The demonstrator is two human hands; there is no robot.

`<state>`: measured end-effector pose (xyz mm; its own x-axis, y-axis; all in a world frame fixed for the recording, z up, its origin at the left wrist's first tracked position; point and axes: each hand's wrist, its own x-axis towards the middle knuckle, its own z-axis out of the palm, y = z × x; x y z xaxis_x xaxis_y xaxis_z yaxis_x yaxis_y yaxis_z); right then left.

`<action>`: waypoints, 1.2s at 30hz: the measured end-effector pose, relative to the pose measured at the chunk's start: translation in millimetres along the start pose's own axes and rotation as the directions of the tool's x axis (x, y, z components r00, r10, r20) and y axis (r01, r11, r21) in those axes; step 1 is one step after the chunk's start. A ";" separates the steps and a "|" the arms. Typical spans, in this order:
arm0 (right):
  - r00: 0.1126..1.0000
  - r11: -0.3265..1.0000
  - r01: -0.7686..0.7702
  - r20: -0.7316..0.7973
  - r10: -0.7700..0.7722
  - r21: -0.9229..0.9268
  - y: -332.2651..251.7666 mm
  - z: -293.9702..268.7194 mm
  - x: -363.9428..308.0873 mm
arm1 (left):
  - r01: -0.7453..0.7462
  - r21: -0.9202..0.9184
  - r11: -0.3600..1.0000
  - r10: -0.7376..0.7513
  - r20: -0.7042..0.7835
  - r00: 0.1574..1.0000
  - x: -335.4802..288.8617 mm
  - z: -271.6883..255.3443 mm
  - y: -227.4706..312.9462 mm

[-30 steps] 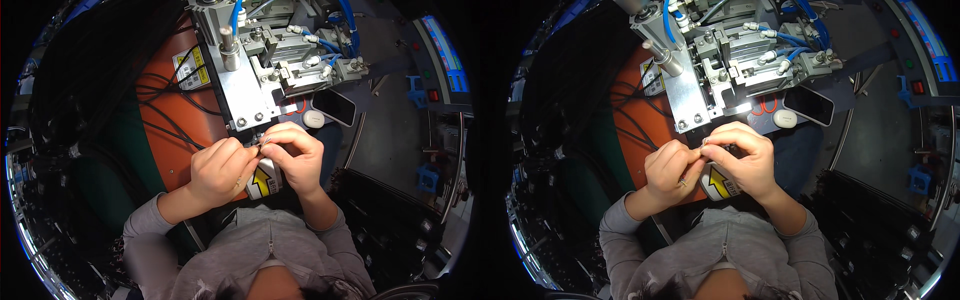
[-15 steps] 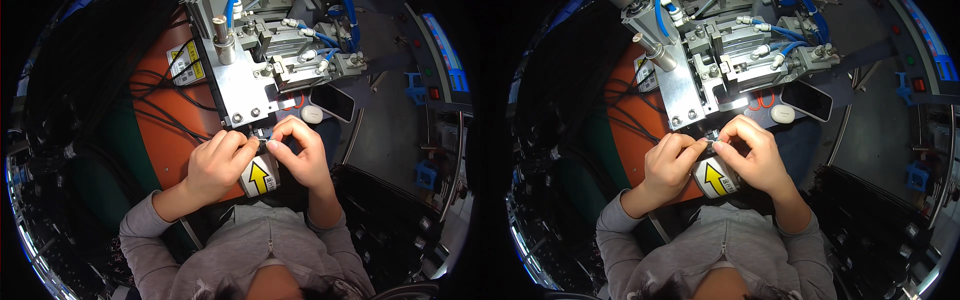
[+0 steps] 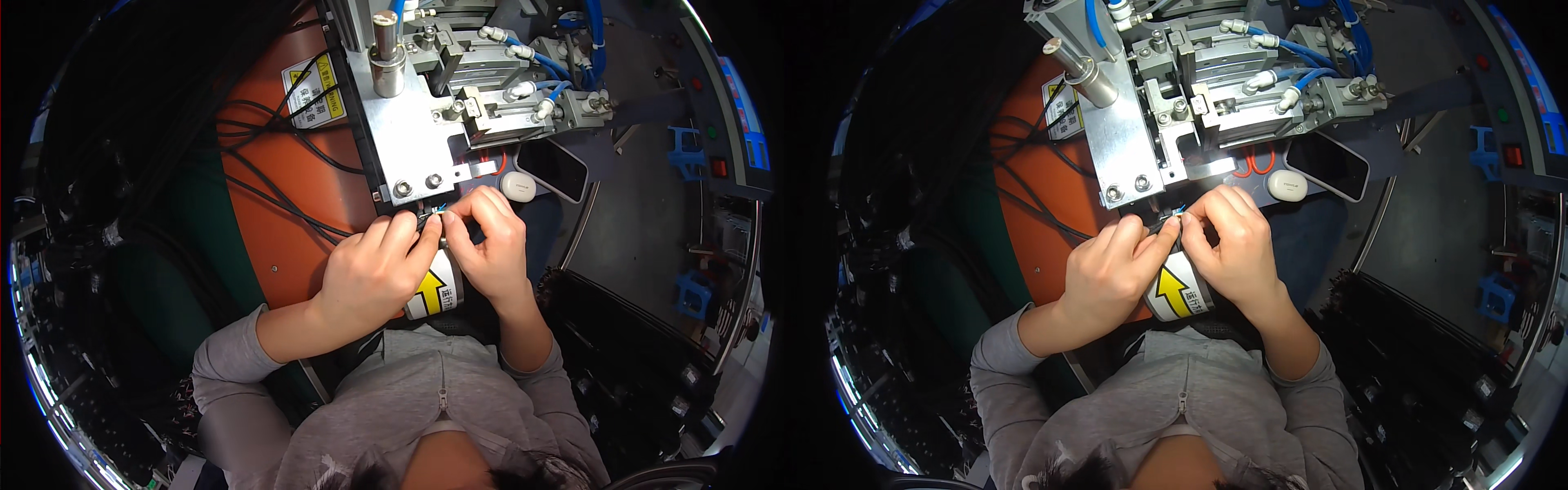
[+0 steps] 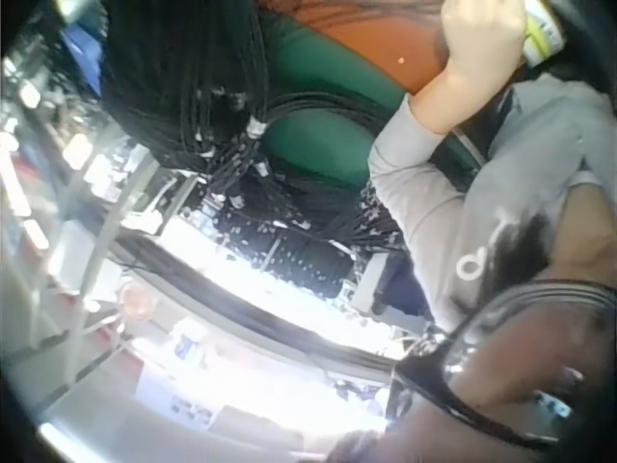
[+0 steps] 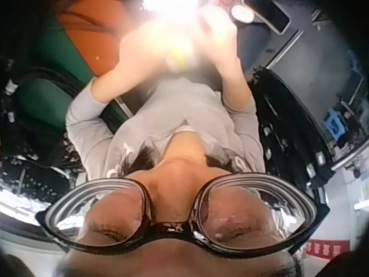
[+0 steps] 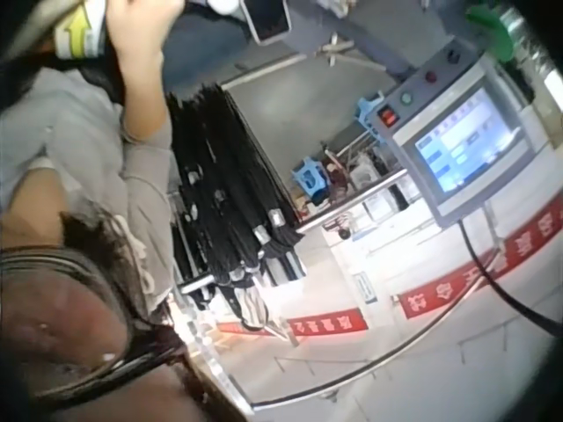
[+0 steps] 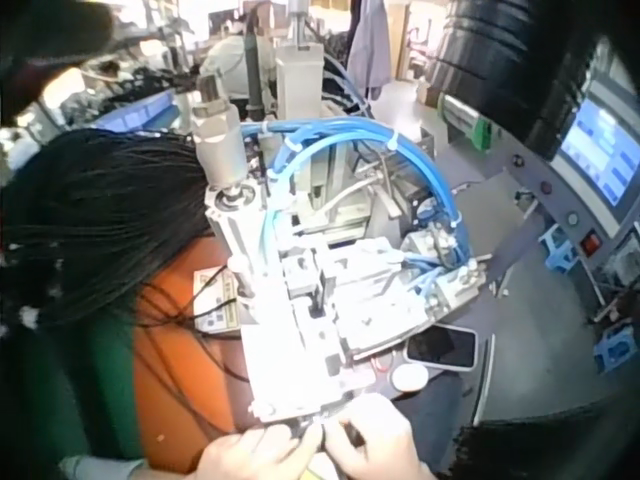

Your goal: The person inserts multiple small colored wires into a terminal block on a machine. They repeatedly pull bundles of black cables from a nearby pile, separate individual wires, and insert them into the block one by one.

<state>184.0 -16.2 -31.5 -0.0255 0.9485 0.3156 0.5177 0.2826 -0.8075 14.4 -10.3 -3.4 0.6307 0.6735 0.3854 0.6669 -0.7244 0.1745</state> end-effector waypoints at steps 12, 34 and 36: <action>1.000 0.999 0.022 -0.018 -0.021 0.029 3.3 -2.0 0.0 | 0.023 0.028 0.999 -0.024 0.040 0.999 3.8 -6.4 4.5; 0.967 0.917 -0.024 -0.223 0.122 0.398 31.0 33.0 -9.0 | 0.065 -0.268 0.961 -0.043 0.088 0.995 -10.6 9.4 -22.9; 0.947 0.915 -0.123 -0.231 0.224 0.385 28.9 42.4 -3.7 | 0.028 -0.289 0.957 -0.002 0.089 0.996 -17.9 8.5 -35.8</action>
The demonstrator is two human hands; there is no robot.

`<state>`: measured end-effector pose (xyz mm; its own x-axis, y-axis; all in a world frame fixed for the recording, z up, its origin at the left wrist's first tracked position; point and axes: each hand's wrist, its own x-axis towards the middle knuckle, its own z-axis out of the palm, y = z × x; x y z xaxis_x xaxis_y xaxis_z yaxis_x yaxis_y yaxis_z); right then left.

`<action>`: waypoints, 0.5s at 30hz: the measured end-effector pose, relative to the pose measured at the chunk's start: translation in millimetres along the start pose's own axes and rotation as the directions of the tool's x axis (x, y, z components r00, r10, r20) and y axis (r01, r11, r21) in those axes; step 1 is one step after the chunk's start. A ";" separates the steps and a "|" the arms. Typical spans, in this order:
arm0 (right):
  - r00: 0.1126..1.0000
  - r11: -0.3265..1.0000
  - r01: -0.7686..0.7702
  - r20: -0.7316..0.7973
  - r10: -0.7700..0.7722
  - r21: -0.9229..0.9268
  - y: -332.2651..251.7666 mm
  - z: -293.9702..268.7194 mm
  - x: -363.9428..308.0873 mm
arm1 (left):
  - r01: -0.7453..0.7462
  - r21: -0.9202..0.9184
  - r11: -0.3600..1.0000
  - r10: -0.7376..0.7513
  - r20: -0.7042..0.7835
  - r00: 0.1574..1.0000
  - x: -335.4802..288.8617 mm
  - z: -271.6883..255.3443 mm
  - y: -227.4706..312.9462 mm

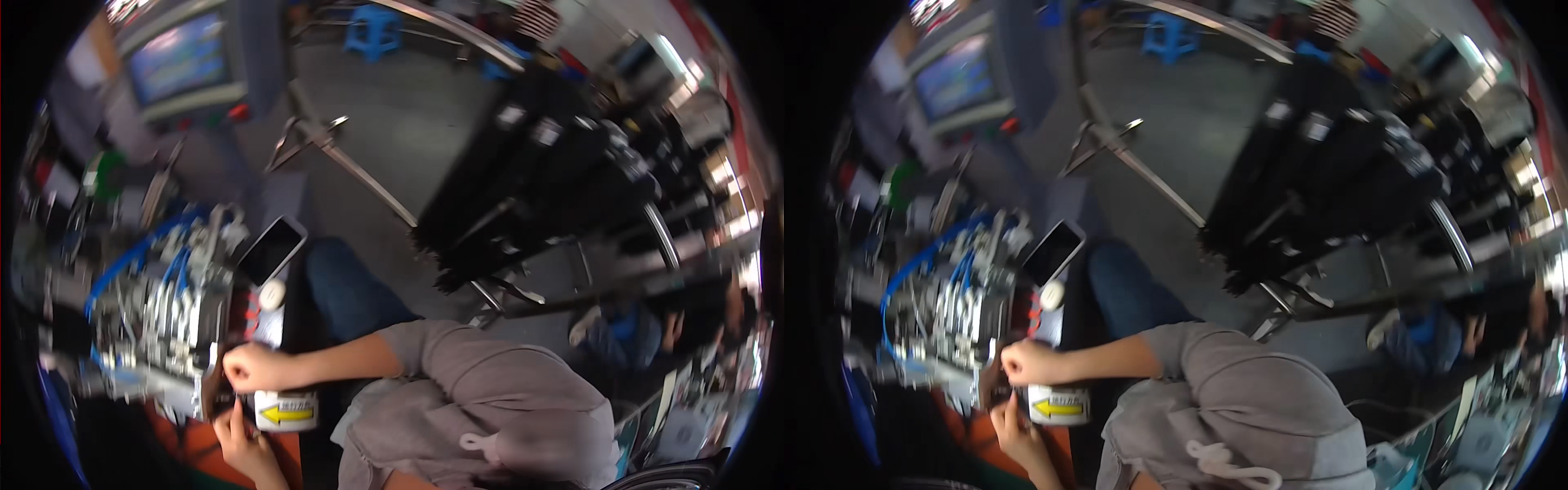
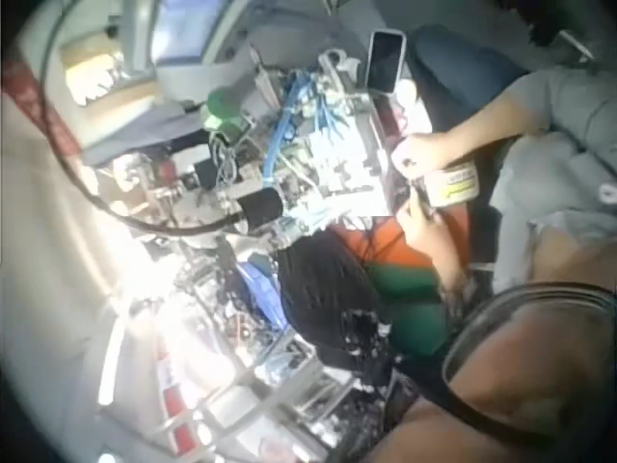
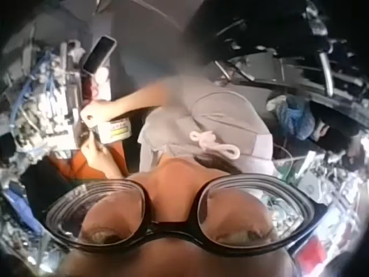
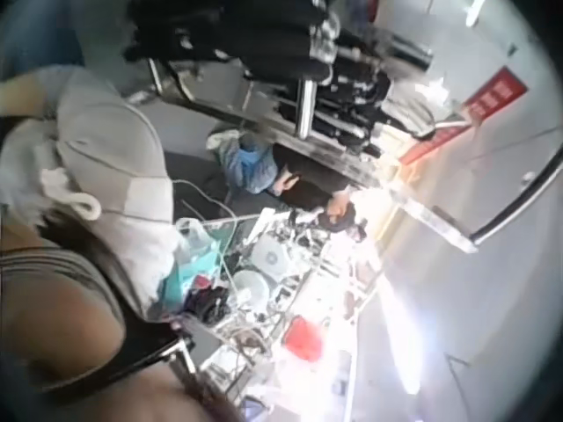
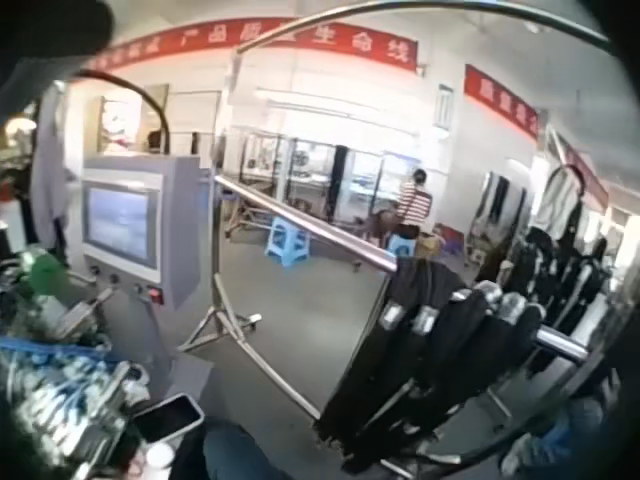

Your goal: The person inserts multiple small colored wires into a terminal block on a machine. They repeatedly pull bundles of black cables from a nearby pile, separate individual wires, and insert them into the block one by one.

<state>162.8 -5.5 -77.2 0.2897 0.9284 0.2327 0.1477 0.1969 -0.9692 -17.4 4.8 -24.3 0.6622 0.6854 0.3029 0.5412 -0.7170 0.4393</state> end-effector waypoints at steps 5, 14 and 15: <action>0.985 0.993 -0.107 -0.143 0.098 -0.057 15.1 16.3 1.9 | -0.081 0.090 0.993 0.063 0.191 0.980 5.0 -16.8 9.3; 0.975 0.992 -0.036 -0.224 0.008 -0.125 25.8 -52.7 -34.2 | -0.318 -0.093 0.943 0.320 0.007 0.947 48.2 25.6 35.9; 0.955 0.965 -0.085 -0.296 0.007 -0.249 40.7 -72.7 -47.1 | -0.345 -0.125 0.930 0.346 -0.019 0.938 51.0 35.1 43.0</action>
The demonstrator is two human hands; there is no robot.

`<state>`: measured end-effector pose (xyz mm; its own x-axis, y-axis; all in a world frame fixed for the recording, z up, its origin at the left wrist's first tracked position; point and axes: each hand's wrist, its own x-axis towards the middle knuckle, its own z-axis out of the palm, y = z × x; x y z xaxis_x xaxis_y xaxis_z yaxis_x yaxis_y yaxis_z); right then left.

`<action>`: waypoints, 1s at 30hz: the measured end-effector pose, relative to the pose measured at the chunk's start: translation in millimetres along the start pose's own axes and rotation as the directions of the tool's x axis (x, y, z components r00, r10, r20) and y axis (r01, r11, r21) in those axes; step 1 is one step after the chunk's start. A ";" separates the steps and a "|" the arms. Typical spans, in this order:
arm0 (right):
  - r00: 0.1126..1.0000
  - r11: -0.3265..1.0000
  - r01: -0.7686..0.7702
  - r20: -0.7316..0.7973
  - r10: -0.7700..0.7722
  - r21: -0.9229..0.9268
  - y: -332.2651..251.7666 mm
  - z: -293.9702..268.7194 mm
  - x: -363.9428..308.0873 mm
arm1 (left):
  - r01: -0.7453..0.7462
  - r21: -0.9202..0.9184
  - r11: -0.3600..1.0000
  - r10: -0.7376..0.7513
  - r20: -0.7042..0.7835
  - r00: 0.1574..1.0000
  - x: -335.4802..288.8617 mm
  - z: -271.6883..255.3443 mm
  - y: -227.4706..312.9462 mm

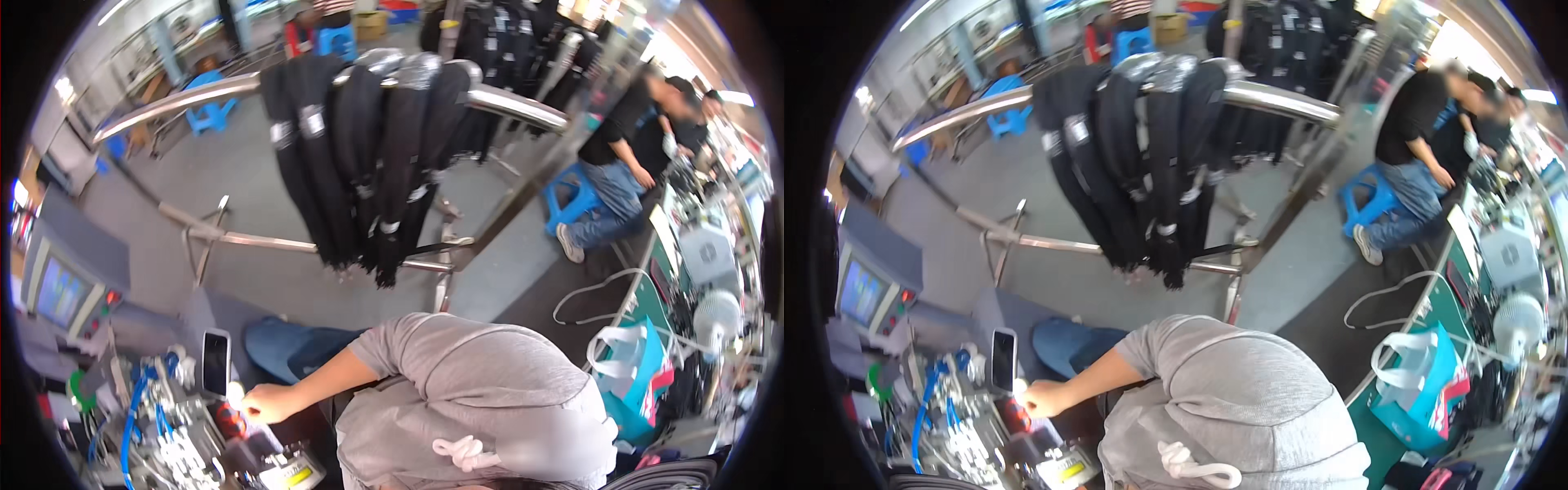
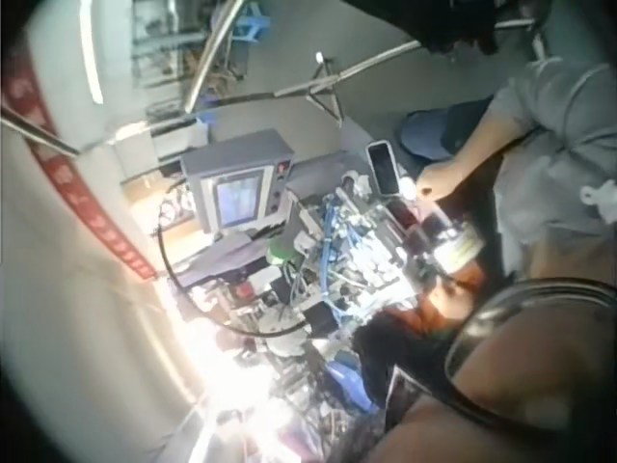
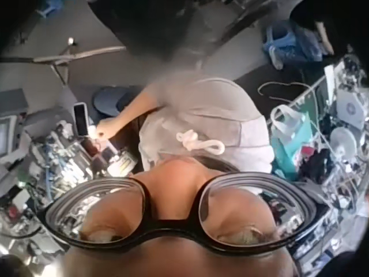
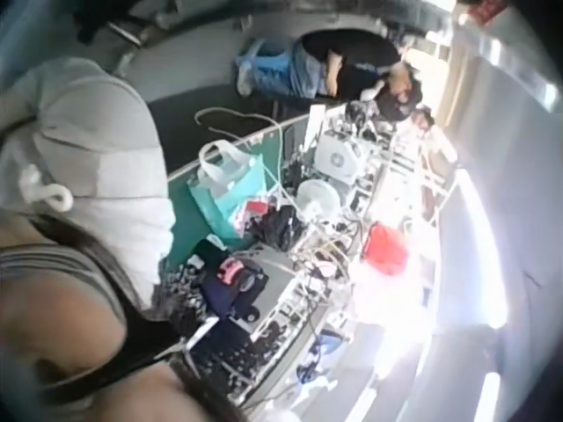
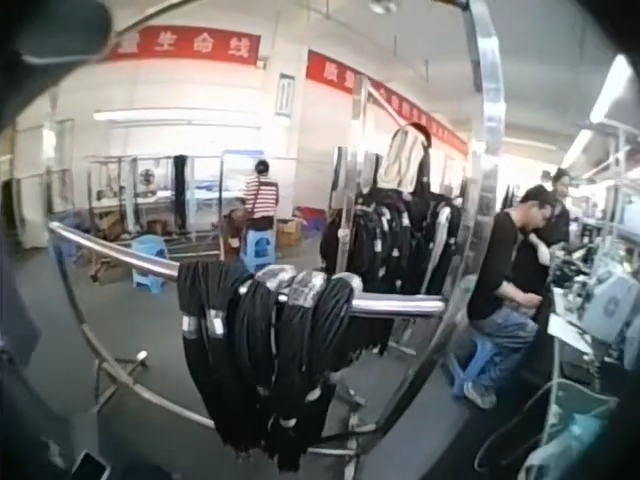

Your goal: The person inserts multiple small colored wires into a terminal block on a machine. They repeatedly pull bundles of black cables from a nearby pile, separate individual wires, and insert them into the block one by one.

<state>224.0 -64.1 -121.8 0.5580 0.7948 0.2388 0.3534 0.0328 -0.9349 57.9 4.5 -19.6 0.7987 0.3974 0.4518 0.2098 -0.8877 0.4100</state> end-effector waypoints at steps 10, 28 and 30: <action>0.807 0.744 -0.158 0.349 0.476 -0.649 117.1 -102.4 -58.0 | -0.113 -0.156 0.981 0.101 -0.086 0.991 25.1 41.8 19.9; 0.861 0.732 -0.236 0.211 0.462 -0.639 79.8 -109.1 -62.4 | -0.050 -0.152 0.987 0.007 -0.270 0.963 -1.6 39.2 -2.0; 0.857 0.746 -0.185 0.266 0.441 -0.640 84.9 -110.1 -59.3 | 0.026 -0.138 0.990 -0.069 -0.320 0.945 -32.2 20.5 -17.9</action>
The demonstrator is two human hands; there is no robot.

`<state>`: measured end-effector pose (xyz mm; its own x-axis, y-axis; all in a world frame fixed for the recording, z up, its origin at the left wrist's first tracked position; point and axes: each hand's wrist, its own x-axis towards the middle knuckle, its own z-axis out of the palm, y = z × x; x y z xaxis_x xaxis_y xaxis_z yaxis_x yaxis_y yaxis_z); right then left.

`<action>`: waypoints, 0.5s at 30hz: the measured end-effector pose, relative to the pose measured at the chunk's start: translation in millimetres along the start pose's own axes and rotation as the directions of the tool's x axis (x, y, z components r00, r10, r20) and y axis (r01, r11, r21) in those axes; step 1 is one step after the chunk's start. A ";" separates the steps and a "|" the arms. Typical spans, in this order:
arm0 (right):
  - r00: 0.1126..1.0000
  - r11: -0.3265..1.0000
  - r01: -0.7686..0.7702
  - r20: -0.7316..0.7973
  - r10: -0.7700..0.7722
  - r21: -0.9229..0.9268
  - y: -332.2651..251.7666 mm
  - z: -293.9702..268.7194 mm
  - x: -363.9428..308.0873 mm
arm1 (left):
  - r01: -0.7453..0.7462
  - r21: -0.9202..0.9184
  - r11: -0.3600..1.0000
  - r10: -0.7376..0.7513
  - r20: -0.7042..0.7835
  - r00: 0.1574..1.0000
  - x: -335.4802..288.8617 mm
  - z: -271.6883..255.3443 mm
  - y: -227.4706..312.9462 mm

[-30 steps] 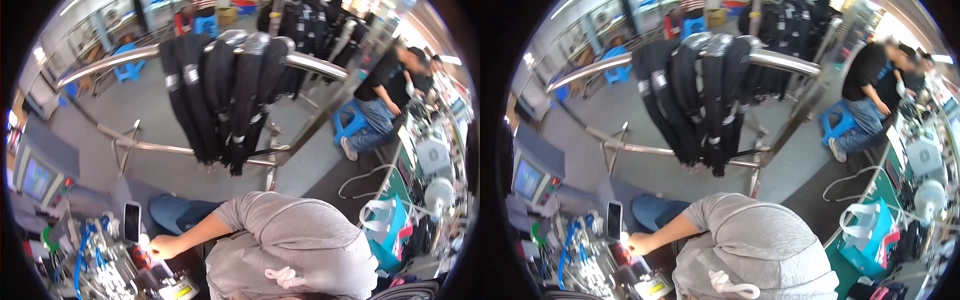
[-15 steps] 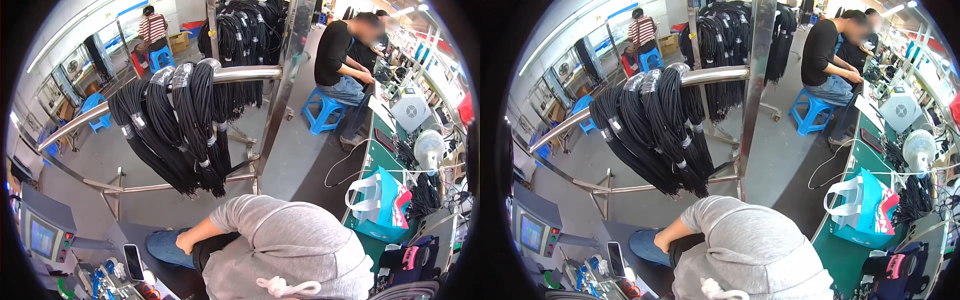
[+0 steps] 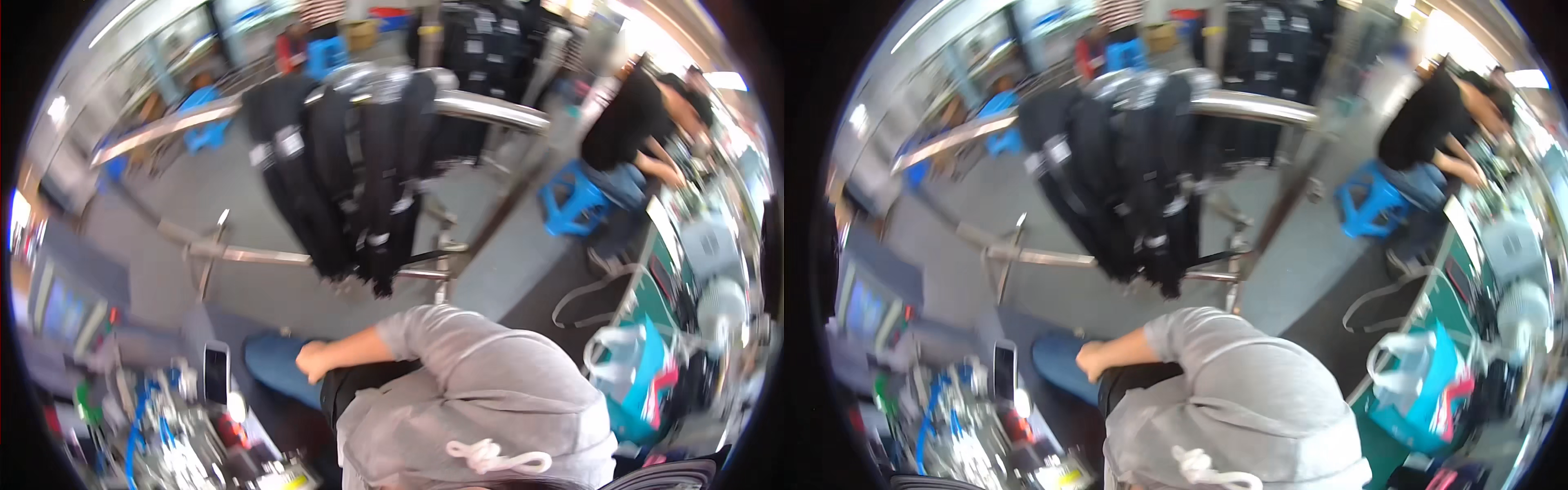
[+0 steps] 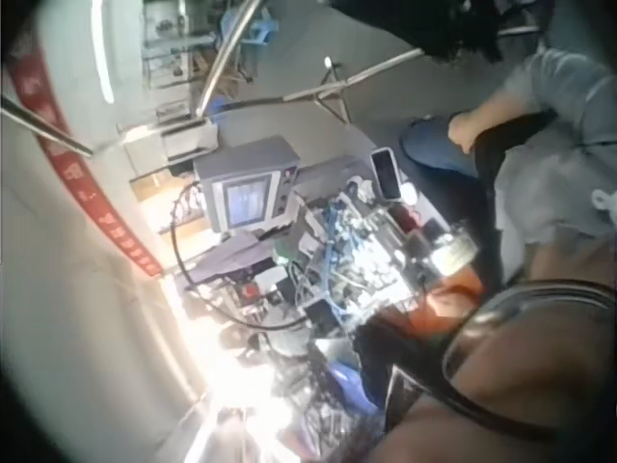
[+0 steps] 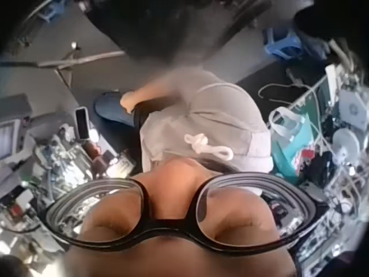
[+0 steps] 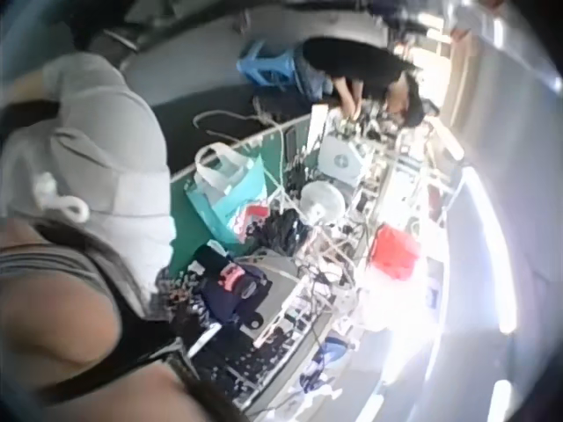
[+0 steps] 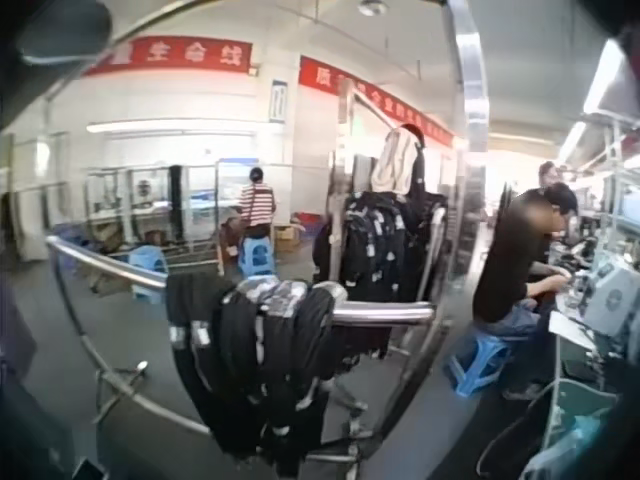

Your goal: The person inserts multiple small colored wires into a terminal block on a machine. They repeatedly pull bundles of black cables from a nearby pile, separate individual wires, and insert them into the block one by one.

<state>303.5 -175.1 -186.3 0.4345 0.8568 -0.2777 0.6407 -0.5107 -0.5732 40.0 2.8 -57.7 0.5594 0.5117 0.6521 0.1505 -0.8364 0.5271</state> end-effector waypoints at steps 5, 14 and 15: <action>0.999 0.997 -0.016 0.033 0.019 -0.080 -16.4 -15.9 1.0 | 0.294 0.072 0.953 -0.302 0.170 0.938 -18.5 -37.3 20.8; 0.735 0.575 0.653 -0.232 -0.637 0.492 -200.5 -57.3 -18.7 | 0.456 0.159 0.876 -0.480 0.188 0.857 0.3 -58.0 40.8; 0.702 0.567 0.670 -0.163 -0.693 0.479 -213.4 -55.2 -19.0 | 0.465 0.180 0.867 -0.491 0.153 0.858 -3.4 -58.3 42.1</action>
<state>193.5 -86.3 -16.2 -0.0358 0.9440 0.3279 0.3511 0.3191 -0.8803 -3.1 -22.7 -6.0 0.5303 0.8195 0.2173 0.5369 -0.5229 0.6620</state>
